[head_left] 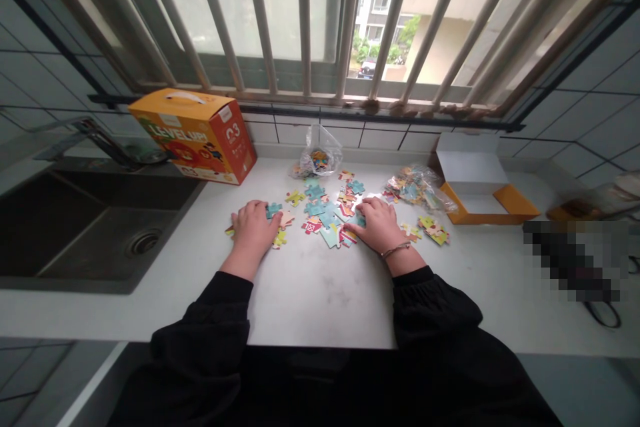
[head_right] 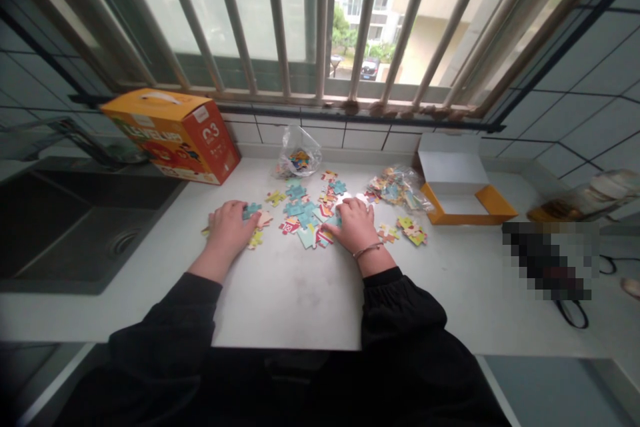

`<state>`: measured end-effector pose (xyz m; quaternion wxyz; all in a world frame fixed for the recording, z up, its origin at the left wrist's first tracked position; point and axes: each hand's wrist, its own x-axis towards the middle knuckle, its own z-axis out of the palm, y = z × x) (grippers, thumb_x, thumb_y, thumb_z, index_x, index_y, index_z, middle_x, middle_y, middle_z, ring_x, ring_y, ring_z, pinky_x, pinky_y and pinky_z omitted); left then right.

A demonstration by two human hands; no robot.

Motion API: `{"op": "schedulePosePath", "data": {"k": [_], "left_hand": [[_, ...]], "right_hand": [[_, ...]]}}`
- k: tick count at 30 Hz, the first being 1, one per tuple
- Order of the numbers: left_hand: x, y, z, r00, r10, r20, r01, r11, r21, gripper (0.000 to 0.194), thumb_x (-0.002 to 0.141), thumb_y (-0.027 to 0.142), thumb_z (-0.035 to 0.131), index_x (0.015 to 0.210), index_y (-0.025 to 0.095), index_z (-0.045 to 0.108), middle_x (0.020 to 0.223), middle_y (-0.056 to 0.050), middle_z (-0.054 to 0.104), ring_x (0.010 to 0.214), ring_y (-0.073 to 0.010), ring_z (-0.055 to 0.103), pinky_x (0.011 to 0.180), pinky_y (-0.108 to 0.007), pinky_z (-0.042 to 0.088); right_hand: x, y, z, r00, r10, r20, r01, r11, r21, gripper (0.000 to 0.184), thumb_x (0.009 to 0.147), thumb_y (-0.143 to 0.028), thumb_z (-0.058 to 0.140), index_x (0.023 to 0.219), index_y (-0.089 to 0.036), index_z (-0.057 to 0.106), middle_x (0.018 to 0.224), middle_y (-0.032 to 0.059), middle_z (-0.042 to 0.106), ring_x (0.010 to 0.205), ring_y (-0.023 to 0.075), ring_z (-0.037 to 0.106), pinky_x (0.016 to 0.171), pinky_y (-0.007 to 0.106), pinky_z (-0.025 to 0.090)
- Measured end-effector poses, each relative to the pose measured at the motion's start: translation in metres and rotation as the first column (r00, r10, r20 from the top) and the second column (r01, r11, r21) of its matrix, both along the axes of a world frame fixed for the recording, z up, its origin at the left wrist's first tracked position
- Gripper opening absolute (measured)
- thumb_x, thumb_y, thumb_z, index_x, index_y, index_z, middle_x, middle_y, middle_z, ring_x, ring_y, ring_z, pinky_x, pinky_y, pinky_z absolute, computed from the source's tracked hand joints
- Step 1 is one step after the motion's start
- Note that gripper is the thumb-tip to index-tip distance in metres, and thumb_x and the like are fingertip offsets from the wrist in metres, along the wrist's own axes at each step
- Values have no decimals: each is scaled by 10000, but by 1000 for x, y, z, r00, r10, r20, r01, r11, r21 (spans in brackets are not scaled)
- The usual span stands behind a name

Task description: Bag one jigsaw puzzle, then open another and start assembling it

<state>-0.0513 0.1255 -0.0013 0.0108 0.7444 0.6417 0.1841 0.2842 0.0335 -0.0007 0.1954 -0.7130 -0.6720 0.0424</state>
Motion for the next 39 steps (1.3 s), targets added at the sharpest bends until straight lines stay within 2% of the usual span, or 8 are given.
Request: {"op": "schedulePosePath", "data": {"k": [10, 16, 21, 26, 29, 31, 35, 39], "left_hand": [[-3, 6, 1, 996, 16, 93, -15, 1000, -16, 330, 949, 513, 740, 1095, 218, 722, 1281, -152, 713, 1262, -394, 624, 1171, -566, 419], [-2, 3, 2, 996, 15, 91, -13, 1000, -18, 340, 949, 522, 734, 1091, 212, 732, 1280, -158, 709, 1252, -404, 622, 1167, -574, 421], [1, 0, 5, 996, 6, 92, -5, 1000, -15, 274, 1045, 374, 560, 1075, 197, 767, 1264, -162, 720, 1218, -397, 633, 1140, -577, 429], [1, -3, 8, 995, -10, 98, 14, 999, -34, 331, 998, 172, 499, 1095, 234, 809, 1255, -130, 730, 1190, -368, 645, 1129, -560, 426], [0, -4, 9, 994, -22, 103, 25, 999, -33, 256, 989, 258, 597, 1119, 237, 816, 1265, -129, 724, 1205, -380, 636, 1144, -567, 418], [-1, -5, 10, 994, -31, 101, 34, 999, -30, 246, 985, 348, 657, 1133, 237, 819, 1264, -131, 720, 1208, -384, 632, 1148, -565, 418], [-1, -4, 10, 996, -35, 78, 38, 999, -35, 256, 982, 401, 691, 1142, 238, 808, 1277, -123, 718, 1217, -376, 634, 1146, -545, 430], [-2, -1, 9, 998, -23, 65, 26, 999, -37, 213, 978, 382, 715, 1087, 216, 791, 1264, -125, 719, 1211, -381, 642, 1136, -542, 449]], "right_hand": [[9, 5, -8, 991, 30, -134, -15, 994, 111, 411, 847, -420, 885, 1141, -223, 676, 1384, 154, 666, 1294, 344, 590, 1132, 485, 442], [4, 2, 6, 981, 62, -186, -24, 980, 200, 80, 966, -280, 689, 964, -245, 617, 1024, 93, 721, 1013, 292, 636, 969, 417, 480], [-7, -4, 19, 970, 139, -198, -81, 958, 276, 111, 989, -268, 646, 892, -252, 594, 942, 70, 711, 935, 262, 626, 869, 371, 478], [-33, -9, 20, 921, 376, -105, -332, 896, 296, 106, 1029, -242, 634, 925, -243, 654, 955, 64, 699, 928, 243, 619, 874, 356, 476], [-48, -9, 16, 836, 548, -30, -533, 825, 187, 71, 1023, -296, 731, 988, -237, 715, 1033, 75, 720, 953, 246, 614, 887, 366, 485], [-52, -9, 15, 807, 590, -41, -576, 800, 168, 136, 1038, -369, 746, 1023, -234, 736, 1078, 86, 726, 982, 250, 622, 918, 382, 498], [-44, -7, 15, 857, 505, -103, -469, 847, 248, 211, 1105, -388, 638, 1032, -219, 740, 1096, 111, 712, 1029, 259, 644, 969, 412, 516], [-36, -5, 12, 934, 347, -85, -325, 924, 200, 136, 1071, -336, 684, 1058, -214, 744, 1150, 125, 706, 1132, 294, 655, 1016, 435, 515]]}}
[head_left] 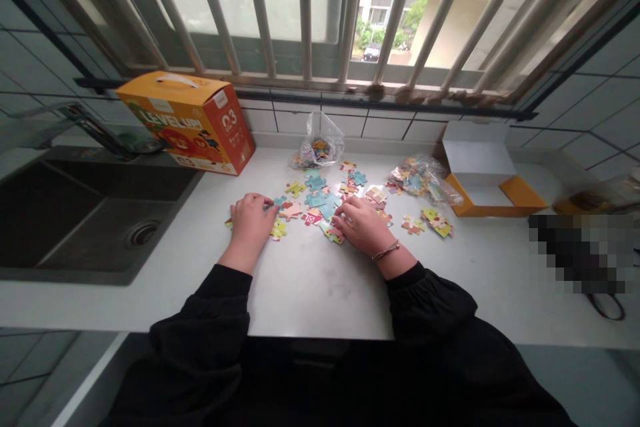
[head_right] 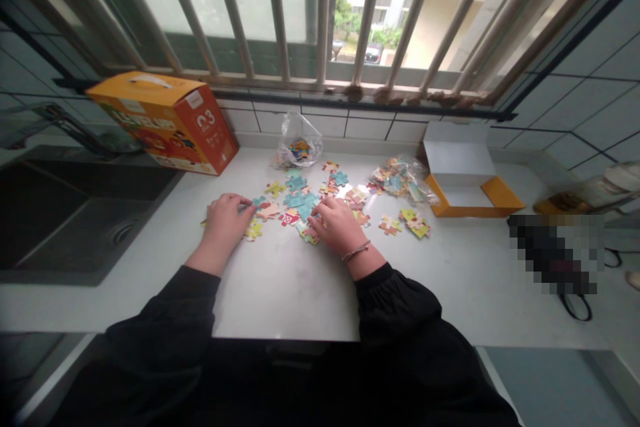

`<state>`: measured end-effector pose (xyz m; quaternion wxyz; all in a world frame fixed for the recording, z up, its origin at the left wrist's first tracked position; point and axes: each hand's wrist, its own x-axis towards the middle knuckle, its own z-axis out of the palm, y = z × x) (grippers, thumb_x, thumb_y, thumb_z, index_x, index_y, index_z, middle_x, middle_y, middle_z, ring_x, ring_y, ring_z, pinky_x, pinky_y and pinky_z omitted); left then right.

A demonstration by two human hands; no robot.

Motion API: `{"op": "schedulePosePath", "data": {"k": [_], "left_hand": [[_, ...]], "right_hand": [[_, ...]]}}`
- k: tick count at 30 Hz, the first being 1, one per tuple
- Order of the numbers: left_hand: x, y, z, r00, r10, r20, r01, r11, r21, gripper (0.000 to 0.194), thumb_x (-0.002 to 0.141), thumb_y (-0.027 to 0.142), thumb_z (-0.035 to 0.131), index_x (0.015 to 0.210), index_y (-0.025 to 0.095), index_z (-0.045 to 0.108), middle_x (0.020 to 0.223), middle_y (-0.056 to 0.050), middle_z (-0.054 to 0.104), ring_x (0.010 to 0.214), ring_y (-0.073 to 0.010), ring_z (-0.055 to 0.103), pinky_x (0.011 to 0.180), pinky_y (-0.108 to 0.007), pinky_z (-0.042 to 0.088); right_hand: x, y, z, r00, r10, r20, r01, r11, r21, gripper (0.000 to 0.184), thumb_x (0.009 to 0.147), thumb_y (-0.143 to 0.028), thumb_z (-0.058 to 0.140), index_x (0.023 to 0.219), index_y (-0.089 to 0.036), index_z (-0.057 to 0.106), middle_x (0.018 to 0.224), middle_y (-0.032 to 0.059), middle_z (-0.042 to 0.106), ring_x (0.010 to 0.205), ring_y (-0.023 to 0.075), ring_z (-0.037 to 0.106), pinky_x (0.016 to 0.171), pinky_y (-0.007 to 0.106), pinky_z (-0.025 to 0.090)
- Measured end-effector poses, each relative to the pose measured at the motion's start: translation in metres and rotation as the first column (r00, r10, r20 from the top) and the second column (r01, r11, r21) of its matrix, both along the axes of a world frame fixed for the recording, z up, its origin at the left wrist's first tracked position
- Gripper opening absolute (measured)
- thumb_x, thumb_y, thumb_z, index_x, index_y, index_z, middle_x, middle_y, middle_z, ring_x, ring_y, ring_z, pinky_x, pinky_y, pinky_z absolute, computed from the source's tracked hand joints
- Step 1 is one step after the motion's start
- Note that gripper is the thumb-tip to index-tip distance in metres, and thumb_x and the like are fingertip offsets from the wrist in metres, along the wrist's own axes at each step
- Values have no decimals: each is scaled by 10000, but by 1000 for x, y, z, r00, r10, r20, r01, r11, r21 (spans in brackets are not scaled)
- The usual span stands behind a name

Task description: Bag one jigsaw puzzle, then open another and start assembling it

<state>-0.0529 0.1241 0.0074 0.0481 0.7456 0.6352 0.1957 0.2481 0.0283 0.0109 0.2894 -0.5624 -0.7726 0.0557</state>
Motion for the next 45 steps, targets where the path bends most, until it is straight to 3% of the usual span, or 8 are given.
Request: {"op": "schedulePosePath", "data": {"k": [11, 18, 24, 32, 36, 39, 42, 45], "left_hand": [[-1, 3, -7, 983, 0, 184, -8, 999, 43, 97, 920, 314, 777, 958, 224, 775, 1310, -111, 712, 1280, -365, 633, 1227, -569, 399], [2, -5, 4, 946, -118, 302, 86, 989, 117, 66, 973, 289, 706, 962, 225, 714, 1069, -87, 766, 1078, -312, 693, 1112, -490, 490], [4, -5, 3, 953, -260, 153, 237, 959, 157, 67, 957, 282, 729, 921, 230, 707, 1018, -88, 766, 1060, -326, 678, 1050, -500, 485], [13, -12, 7, 899, -406, 165, 352, 893, 280, 139, 1021, 335, 645, 935, 228, 670, 1036, -95, 731, 1057, -304, 664, 1012, -473, 508], [40, -26, 11, 823, -544, 164, 493, 827, 270, 114, 1035, 320, 650, 1078, 222, 687, 1157, -103, 754, 1188, -306, 671, 1095, -483, 507], [71, -36, 4, 799, -585, 143, 559, 809, 184, 420, 979, 341, 737, 1356, 180, 645, 1397, -166, 705, 1344, -349, 621, 1198, -536, 476], [99, -43, -2, 789, -597, 145, 585, 802, 123, 528, 978, 304, 726, 1470, 165, 596, 1462, -180, 683, 1391, -351, 612, 1228, -529, 468], [112, -42, -4, 804, -574, 155, 565, 819, 103, 391, 1015, 221, 624, 1402, 176, 658, 1368, -155, 738, 1308, -327, 668, 1162, -490, 521]], "right_hand": [[6, -4, 5, 899, -383, 211, 415, 900, -132, 246, 1021, -384, 741, 1165, -184, 745, 1245, 170, 716, 1208, 347, 650, 998, 429, 526], [3, -7, 14, 832, -483, 272, 539, 820, -194, 251, 1056, -417, 686, 1158, -194, 742, 1258, 169, 726, 1207, 350, 652, 939, 439, 541], [-4, -2, 7, 841, -483, 244, 526, 836, -158, 427, 1017, -584, 729, 1214, -206, 722, 1364, 196, 665, 1229, 362, 623, 942, 462, 547], [3, 10, -6, 887, -458, 64, 462, 871, -167, 347, 976, -456, 811, 1154, -193, 672, 1266, 159, 706, 1185, 324, 660, 946, 416, 531], [2, 12, -5, 902, -413, -124, 382, 899, -214, 269, 960, -285, 800, 1148, -213, 621, 1014, 57, 773, 925, 244, 724, 816, 340, 508], [-1, 11, -3, 886, -377, -270, 315, 916, -246, 194, 1012, -281, 706, 1177, -225, 620, 878, 8, 777, 788, 203, 734, 735, 300, 486], [-2, 9, -1, 890, -291, -350, 224, 949, -220, 173, 1082, -343, 582, 1189, -227, 653, 960, 33, 811, 833, 194, 758, 777, 297, 525], [-3, 6, 1, 924, -184, -337, 132, 976, -172, 225, 1101, -325, 500, 1176, -233, 691, 1108, 56, 813, 985, 207, 765, 887, 315, 552]]}}
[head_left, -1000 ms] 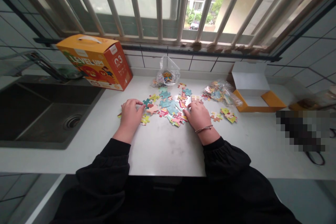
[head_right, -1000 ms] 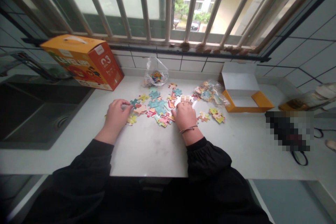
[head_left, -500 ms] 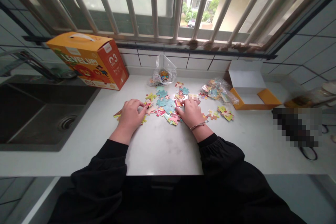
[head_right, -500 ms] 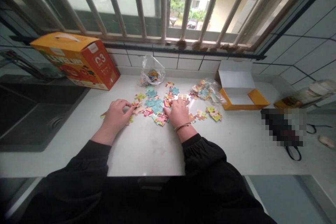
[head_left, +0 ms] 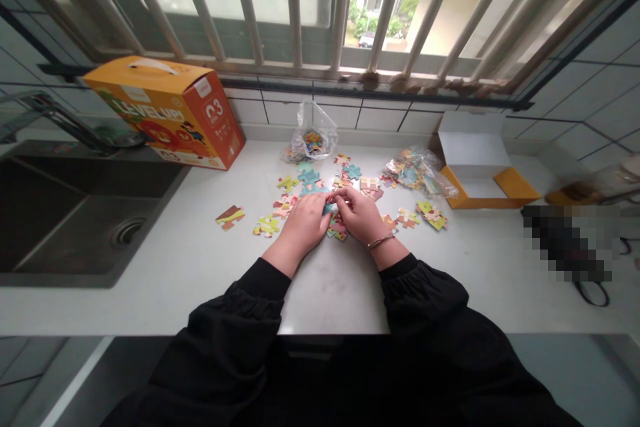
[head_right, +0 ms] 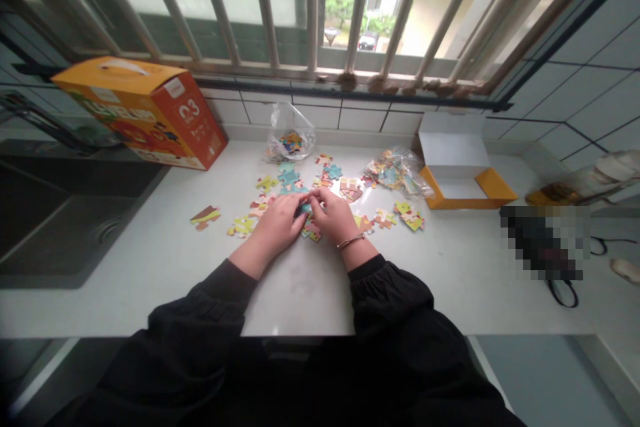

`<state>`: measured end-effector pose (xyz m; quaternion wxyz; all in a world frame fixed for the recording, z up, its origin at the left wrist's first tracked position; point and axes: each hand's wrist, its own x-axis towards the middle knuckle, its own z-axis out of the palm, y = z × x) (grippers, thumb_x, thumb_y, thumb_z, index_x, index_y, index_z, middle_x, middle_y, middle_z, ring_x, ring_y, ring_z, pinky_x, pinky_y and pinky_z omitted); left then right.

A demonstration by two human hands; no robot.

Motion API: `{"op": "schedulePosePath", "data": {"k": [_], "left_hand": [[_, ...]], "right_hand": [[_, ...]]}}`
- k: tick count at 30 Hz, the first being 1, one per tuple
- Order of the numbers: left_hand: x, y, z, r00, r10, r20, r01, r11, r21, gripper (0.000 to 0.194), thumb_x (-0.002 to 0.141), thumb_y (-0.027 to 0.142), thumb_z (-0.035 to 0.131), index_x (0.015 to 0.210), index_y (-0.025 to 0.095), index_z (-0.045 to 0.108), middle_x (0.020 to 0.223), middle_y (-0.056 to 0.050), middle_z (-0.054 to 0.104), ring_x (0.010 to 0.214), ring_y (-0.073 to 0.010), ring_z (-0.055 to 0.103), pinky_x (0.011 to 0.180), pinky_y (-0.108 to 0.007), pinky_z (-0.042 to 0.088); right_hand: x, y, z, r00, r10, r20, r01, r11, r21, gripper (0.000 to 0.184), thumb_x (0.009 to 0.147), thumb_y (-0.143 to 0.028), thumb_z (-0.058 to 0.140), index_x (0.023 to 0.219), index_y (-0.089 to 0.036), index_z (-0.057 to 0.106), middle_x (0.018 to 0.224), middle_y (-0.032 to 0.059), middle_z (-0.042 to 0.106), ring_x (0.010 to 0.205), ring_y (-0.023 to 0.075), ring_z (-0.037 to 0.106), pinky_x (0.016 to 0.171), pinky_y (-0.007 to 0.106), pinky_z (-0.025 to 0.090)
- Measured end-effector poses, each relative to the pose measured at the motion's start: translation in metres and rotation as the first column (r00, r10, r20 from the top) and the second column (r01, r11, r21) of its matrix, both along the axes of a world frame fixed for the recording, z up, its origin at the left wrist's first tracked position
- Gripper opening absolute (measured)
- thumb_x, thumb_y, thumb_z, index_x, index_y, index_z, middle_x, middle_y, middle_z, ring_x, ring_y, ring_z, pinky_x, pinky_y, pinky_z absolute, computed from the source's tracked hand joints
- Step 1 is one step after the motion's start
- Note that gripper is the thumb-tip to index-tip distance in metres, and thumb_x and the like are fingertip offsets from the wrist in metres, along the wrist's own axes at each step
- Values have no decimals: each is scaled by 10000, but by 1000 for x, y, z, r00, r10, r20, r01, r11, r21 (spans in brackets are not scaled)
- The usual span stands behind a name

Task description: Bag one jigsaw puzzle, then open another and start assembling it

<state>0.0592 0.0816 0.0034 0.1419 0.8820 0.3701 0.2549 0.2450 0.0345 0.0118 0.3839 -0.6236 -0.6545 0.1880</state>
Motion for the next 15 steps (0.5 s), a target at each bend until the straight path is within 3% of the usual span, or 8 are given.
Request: {"op": "schedulePosePath", "data": {"k": [4, 8, 12, 15], "left_hand": [[-5, 8, 1, 993, 119, 2, -119, 993, -13, 273, 1053, 187, 510, 1177, 220, 751, 1139, -119, 800, 1131, -322, 726, 1050, -486, 562], [-11, 12, 2, 980, 196, 11, -196, 980, -14, 251, 1038, 191, 527, 1133, 215, 758, 1098, -121, 804, 1094, -330, 723, 1023, -494, 560], [-7, 9, 2, 995, 93, 29, -93, 996, -8, 223, 1029, 257, 608, 1192, 213, 753, 1228, -109, 797, 1189, -318, 698, 1107, -490, 522], [-5, 7, -1, 999, 16, 51, -16, 1000, 0, 261, 1040, 262, 596, 1250, 206, 741, 1302, -115, 781, 1247, -312, 678, 1148, -495, 495]], "right_hand": [[0, 0, 0, 989, 78, 128, -83, 996, 36, 186, 1028, -261, 614, 1197, -222, 682, 1189, 78, 786, 1129, 240, 716, 1016, 350, 528], [1, 2, -4, 952, 135, 274, -149, 989, 28, 135, 1013, -256, 697, 1141, -221, 722, 1180, 87, 778, 1136, 251, 692, 1052, 367, 512], [2, 3, -5, 915, 228, 332, -260, 964, 56, 136, 1039, -238, 680, 1112, -234, 795, 1235, 85, 782, 1166, 230, 701, 1097, 361, 505], [3, 3, -4, 900, 237, 367, -269, 963, 37, 160, 1060, -259, 670, 1092, -238, 825, 1195, 77, 798, 1125, 224, 708, 1082, 355, 508]]}}
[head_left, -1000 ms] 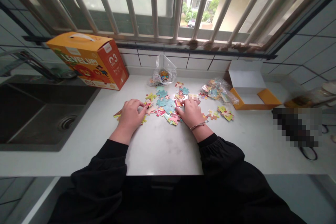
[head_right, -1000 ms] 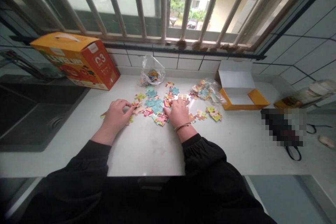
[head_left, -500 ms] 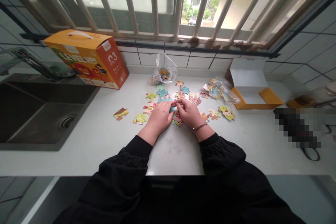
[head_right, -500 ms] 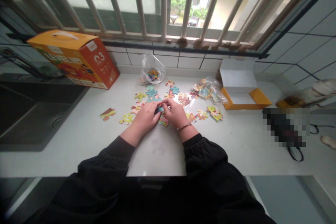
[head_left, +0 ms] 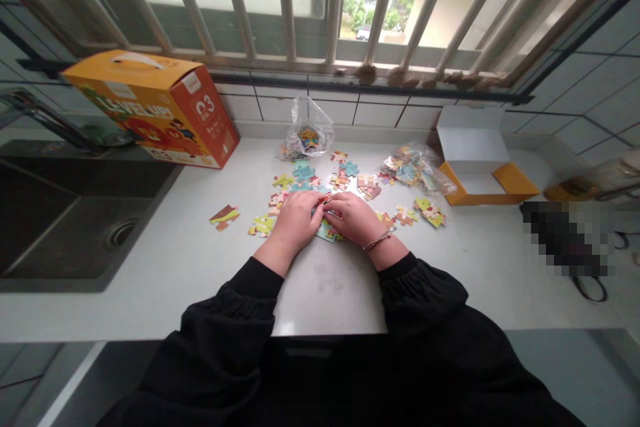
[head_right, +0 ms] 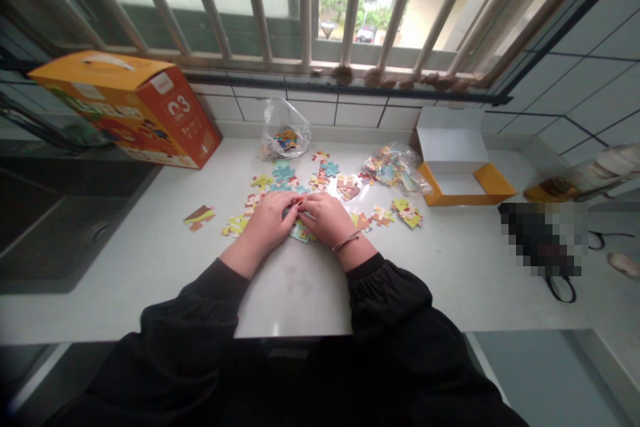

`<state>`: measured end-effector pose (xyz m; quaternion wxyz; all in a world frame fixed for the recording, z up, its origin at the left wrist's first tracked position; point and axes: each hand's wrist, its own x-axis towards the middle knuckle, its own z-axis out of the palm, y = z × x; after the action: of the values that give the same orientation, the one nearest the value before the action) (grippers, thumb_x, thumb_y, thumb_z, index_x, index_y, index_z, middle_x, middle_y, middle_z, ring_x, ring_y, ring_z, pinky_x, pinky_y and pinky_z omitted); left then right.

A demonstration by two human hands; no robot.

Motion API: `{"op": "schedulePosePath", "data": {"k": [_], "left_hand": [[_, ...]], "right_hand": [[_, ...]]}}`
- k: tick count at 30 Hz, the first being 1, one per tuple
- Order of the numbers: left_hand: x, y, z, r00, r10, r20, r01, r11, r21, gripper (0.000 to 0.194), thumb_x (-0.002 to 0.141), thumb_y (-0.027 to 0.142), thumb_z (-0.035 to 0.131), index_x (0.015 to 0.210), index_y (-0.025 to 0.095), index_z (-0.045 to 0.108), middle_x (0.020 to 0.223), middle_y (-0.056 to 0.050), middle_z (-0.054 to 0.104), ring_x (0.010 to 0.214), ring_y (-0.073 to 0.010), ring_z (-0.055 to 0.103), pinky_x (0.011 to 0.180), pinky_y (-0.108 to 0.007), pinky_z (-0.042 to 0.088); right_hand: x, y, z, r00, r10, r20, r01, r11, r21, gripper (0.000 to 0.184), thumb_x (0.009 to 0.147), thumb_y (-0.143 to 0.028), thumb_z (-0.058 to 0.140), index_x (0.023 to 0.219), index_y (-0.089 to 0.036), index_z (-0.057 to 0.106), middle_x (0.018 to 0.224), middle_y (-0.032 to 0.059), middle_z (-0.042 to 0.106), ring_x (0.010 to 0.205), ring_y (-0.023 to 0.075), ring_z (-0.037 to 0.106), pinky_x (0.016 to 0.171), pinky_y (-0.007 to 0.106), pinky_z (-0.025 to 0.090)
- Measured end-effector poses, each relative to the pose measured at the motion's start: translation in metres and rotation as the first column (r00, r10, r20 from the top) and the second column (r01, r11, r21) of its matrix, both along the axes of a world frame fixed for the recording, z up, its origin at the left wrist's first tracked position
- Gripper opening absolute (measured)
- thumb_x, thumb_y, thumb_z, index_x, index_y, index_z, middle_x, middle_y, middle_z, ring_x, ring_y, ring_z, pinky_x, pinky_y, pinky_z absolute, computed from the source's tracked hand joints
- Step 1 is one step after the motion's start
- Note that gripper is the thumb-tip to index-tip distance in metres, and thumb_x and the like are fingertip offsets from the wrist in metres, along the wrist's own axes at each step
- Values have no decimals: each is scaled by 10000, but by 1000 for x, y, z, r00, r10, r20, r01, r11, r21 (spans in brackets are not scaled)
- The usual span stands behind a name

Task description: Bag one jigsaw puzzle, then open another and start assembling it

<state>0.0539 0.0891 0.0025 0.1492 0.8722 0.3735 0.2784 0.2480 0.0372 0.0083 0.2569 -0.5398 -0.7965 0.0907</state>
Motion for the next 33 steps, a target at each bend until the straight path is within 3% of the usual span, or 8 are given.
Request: {"op": "schedulePosePath", "data": {"k": [8, 10, 14, 17, 25, 29, 33], "left_hand": [[-2, -1, 0, 999, 33, -37, -33, 999, -9, 194, 1028, 257, 609, 1166, 223, 743, 1267, -116, 765, 1241, -325, 670, 1139, -505, 500], [-3, 0, 3, 996, 93, -5, -93, 995, -25, 200, 1035, 226, 561, 1137, 216, 733, 1206, -117, 775, 1191, -317, 689, 1111, -490, 523], [-5, 4, 5, 974, 223, 42, -221, 974, -60, 255, 1059, 203, 473, 1162, 217, 706, 1146, -118, 787, 1123, -309, 726, 1042, -463, 563], [-6, 4, 6, 963, 265, 53, -261, 963, -71, 248, 1062, 212, 483, 1182, 221, 700, 1168, -107, 800, 1114, -303, 747, 1027, -441, 572], [-7, -1, 11, 931, 309, 195, -286, 949, -136, 215, 1056, 243, 540, 1165, 229, 725, 1174, -78, 821, 1088, -271, 768, 1017, -402, 585], [-6, -1, 12, 939, 284, 194, -253, 953, -168, 184, 1023, 235, 578, 1111, 234, 739, 1076, -57, 826, 981, -255, 770, 960, -395, 591], [-6, -2, 13, 937, 282, 206, -249, 953, -172, 187, 1022, 237, 581, 1110, 237, 746, 1060, -50, 826, 964, -249, 767, 940, -393, 587]], "right_hand": [[9, 0, 4, 949, -290, 124, 300, 952, -63, 167, 1014, -364, 774, 979, -210, 826, 1000, 83, 767, 989, 258, 690, 969, 379, 513], [9, -1, 4, 951, -285, 118, 291, 955, -46, 160, 1008, -354, 781, 1052, -207, 829, 1049, 87, 766, 1019, 264, 686, 986, 385, 515], [2, -2, 1, 985, -136, 105, 136, 991, 0, 232, 1038, -370, 739, 1230, -275, 830, 1291, 81, 743, 1145, 265, 664, 1068, 395, 505], [-1, -3, 1, 989, -97, 115, 98, 995, -7, 225, 1069, -367, 691, 1219, -300, 845, 1342, 70, 739, 1161, 262, 668, 1096, 405, 498], [6, -1, 6, 959, -245, 145, 254, 966, -48, 175, 1022, -373, 761, 935, -226, 805, 1103, 93, 747, 1060, 275, 671, 1042, 409, 501], [9, -2, 5, 931, -346, 121, 346, 938, 18, 172, 989, -364, 793, 1050, -204, 770, 1140, 116, 733, 1142, 314, 646, 1061, 425, 485], [10, -2, 2, 925, -358, 125, 361, 933, -1, 230, 1006, -366, 765, 1140, -179, 764, 1175, 139, 742, 1176, 337, 642, 1081, 440, 475]]}}
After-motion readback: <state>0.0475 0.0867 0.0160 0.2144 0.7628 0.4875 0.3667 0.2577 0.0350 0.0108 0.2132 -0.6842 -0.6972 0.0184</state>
